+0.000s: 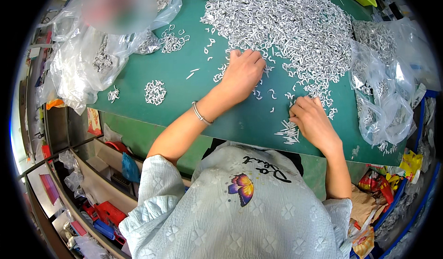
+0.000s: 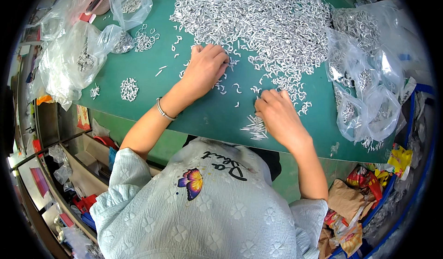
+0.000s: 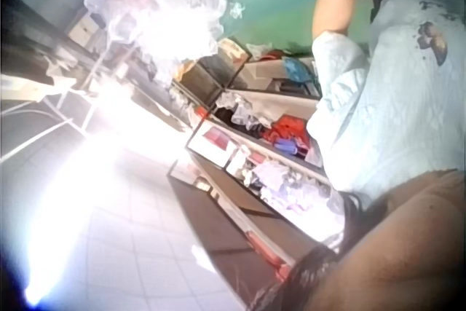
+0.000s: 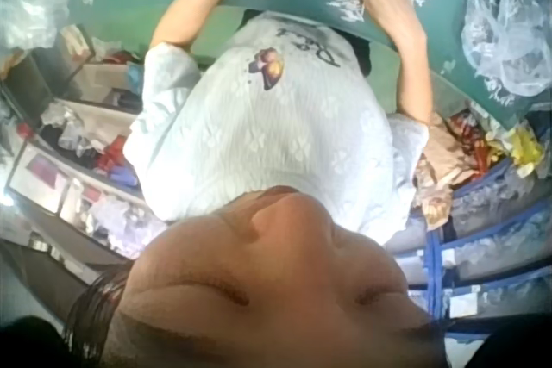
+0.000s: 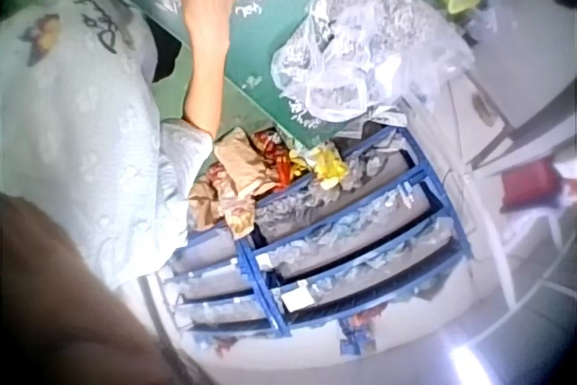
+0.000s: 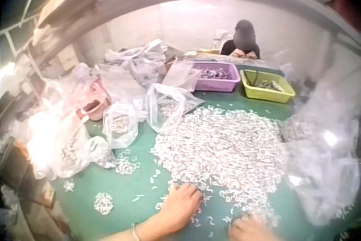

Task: The person sorts through a large pile of silver metal parts on a green table by hand, picking them up individually and placing them into smaller groups and plastic bags.

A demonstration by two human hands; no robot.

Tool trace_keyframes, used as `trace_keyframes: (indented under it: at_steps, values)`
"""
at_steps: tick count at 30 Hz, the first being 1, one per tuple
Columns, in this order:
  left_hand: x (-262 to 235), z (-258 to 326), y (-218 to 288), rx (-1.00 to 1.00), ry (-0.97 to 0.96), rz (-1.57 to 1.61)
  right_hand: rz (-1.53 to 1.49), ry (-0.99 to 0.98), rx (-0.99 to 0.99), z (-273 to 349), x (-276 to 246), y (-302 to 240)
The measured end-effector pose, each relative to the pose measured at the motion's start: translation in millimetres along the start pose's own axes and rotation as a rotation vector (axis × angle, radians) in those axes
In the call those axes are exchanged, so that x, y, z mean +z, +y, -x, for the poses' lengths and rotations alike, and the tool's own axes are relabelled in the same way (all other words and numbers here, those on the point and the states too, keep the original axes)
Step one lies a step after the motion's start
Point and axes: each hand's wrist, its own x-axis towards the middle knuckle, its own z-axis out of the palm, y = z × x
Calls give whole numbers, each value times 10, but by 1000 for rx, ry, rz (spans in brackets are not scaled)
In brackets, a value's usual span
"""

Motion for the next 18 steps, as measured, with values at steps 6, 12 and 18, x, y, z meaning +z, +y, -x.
trace_keyframes:
  at_steps: [6,12,18]
  values:
    - [35,-69,-80,115,25,79,-293,263,152,-467,-8,117]
    - [-15,-36,-58,46,24,161,31,446,-13,-903,325,224]
    - [-81,57,-112,-140,203,209,211,367,107,-675,149,241]
